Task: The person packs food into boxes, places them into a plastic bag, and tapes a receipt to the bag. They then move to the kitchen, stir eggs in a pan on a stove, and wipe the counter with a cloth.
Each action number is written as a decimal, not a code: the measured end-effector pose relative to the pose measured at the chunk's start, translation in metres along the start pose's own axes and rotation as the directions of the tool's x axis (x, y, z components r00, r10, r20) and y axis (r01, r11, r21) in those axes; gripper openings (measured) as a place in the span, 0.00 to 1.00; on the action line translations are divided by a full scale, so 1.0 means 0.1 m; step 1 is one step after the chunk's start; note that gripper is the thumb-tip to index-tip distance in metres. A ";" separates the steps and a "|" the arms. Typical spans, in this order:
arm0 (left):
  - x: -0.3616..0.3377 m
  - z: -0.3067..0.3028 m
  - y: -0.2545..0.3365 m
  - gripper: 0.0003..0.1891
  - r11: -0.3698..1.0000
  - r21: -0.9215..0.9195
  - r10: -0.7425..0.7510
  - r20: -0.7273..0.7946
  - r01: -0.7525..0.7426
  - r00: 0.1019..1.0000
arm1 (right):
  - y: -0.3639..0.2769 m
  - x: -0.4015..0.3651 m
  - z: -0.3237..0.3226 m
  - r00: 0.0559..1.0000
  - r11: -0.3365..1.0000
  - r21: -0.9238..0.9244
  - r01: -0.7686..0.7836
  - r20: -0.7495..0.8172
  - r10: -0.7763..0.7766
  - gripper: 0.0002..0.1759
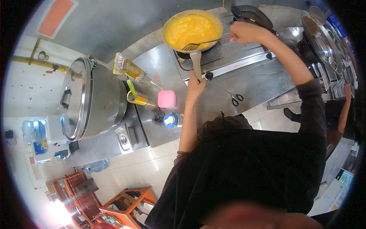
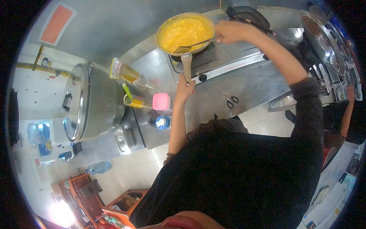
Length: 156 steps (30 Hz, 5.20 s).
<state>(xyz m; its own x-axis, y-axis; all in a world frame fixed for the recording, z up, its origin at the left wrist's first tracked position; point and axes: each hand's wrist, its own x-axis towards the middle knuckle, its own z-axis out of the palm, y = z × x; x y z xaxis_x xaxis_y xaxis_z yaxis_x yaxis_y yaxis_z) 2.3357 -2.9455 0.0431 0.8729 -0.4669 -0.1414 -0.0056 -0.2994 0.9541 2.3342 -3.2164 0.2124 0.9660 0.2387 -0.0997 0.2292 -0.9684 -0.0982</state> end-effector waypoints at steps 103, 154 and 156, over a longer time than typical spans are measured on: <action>-0.02 -0.03 0.04 0.18 0.999 0.018 -0.042 0.029 0.042 0.999 | 0.32 0.21 0.09 0.983 0.954 -0.299 0.024 -0.166 -0.077 0.06; -0.01 -0.02 -0.11 0.24 1.000 -0.026 0.017 0.046 -0.016 0.999 | 0.10 1.55 1.61 0.742 0.807 0.418 -0.418 -0.355 0.568 0.16; -0.02 0.00 -0.02 0.23 0.994 -0.063 -0.086 0.078 0.091 0.993 | -0.02 1.97 1.78 0.808 0.888 0.187 -0.421 -0.367 0.460 0.16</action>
<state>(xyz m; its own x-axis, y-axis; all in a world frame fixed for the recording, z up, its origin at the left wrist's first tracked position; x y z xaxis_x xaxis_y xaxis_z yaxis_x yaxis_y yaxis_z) 2.3340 -2.9439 0.0414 0.8294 -0.5029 -0.2434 0.1049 -0.2877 0.9520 2.5025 -3.1544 0.0165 0.9303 -0.2791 0.2379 -0.2252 -0.9468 -0.2301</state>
